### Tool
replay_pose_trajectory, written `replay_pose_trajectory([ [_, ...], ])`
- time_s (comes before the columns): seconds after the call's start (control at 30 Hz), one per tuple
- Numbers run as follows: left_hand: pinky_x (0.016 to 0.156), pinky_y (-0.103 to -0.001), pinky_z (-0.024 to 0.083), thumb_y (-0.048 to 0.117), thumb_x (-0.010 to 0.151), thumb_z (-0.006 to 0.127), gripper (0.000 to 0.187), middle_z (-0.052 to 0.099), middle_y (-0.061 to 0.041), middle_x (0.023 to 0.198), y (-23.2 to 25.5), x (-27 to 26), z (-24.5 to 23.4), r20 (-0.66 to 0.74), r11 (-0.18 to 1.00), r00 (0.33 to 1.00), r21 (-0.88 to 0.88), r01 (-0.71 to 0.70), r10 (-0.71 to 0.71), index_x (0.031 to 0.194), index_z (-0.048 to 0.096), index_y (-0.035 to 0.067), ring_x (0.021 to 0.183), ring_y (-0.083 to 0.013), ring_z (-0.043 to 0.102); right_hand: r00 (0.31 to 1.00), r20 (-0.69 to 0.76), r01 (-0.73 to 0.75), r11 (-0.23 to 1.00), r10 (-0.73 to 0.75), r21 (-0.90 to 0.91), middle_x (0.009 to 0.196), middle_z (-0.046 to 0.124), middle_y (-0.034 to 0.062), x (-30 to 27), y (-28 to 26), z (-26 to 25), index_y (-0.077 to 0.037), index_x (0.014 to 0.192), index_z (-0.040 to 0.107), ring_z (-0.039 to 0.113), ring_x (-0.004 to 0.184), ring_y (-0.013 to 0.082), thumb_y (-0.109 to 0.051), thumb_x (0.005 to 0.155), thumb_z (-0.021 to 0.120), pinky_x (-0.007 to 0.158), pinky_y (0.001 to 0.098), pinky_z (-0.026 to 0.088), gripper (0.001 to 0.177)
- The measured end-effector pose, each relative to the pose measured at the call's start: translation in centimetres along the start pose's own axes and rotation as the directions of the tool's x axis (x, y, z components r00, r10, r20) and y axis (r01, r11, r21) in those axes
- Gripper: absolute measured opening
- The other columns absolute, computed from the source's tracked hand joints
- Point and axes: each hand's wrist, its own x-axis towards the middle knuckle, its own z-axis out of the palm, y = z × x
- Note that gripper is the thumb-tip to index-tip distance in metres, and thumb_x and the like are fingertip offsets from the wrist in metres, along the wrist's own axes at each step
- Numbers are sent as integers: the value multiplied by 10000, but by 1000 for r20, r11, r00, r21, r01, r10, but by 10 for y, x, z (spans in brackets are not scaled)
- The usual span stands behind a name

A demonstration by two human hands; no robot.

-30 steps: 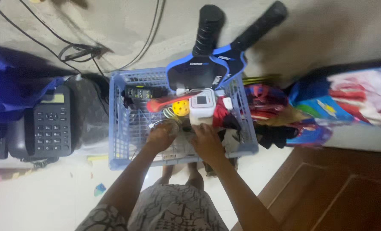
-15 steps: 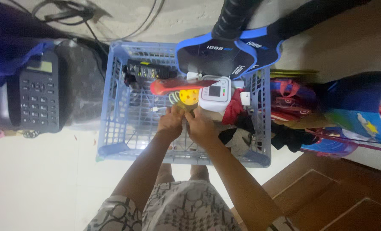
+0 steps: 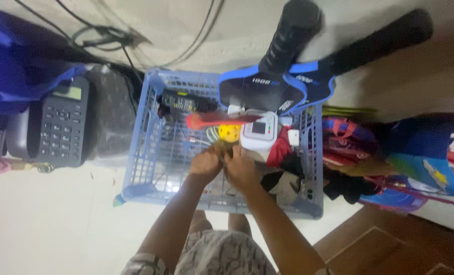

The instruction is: The person winds a white cable by hand and then unplugs and coils the power cord of a black standing fan.

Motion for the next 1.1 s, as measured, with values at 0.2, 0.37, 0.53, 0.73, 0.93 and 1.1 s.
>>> replay_pose_trajectory([
  [0.2, 781, -552, 542, 230, 909, 590, 378, 669, -226, 1133, 16, -7, -34, -79, 976, 995, -204, -69, 54, 1234, 510, 52, 965, -443, 671, 992, -88, -78, 990, 89, 119, 1112, 583, 211, 1, 1, -2, -85, 1076, 674, 620, 1001, 413, -211, 803, 717, 744, 537, 540, 304],
  [0.37, 797, -543, 540, 192, 952, 572, 224, 691, -199, 1104, 21, -10, -44, -146, 958, 986, -264, -113, 76, 1147, 531, 91, 999, -427, 674, 967, -92, -203, 935, 239, 290, 1080, 632, 170, 1, 4, -7, -111, 1024, 675, 639, 964, 412, -184, 858, 689, 771, 534, 530, 183],
  [0.53, 743, -541, 541, 186, 934, 612, 212, 718, -175, 1020, 26, -10, -53, -267, 946, 961, -288, -149, 70, 1118, 534, 116, 911, -422, 688, 941, -173, -181, 864, 291, 469, 920, 685, 180, 5, 6, -12, -125, 1044, 675, 670, 867, 423, -211, 949, 655, 742, 524, 521, 130],
  [0.73, 652, -513, 536, 303, 1019, 622, 188, 727, -163, 834, 41, -16, -73, -359, 946, 933, -307, -108, -10, 1095, 582, 136, 766, -399, 706, 905, -162, -288, 846, 394, 448, 823, 721, 158, 0, -10, -39, -135, 1069, 695, 691, 783, 392, -247, 972, 687, 673, 499, 518, 148],
  [0.93, 603, -381, 542, 288, 962, 729, 245, 738, -125, 796, 60, -33, -91, -409, 717, 879, -686, -120, -244, 953, 646, 57, 682, -261, 716, 858, -112, -169, 481, 501, 860, 784, 704, 72, -13, -16, -53, -38, 1104, 662, 704, 655, 154, -181, 964, 681, 582, 289, 577, 200],
  [1.1, 571, -294, 494, 182, 950, 767, 182, 704, -49, 784, 59, -22, -91, -134, 185, 949, -979, -83, -286, 945, 693, 16, 623, -129, 613, 836, -41, -188, 356, 547, 915, 804, 707, 78, -20, -13, -56, -21, 1117, 651, 698, 657, 133, -153, 1002, 663, 607, 252, 576, 175],
])
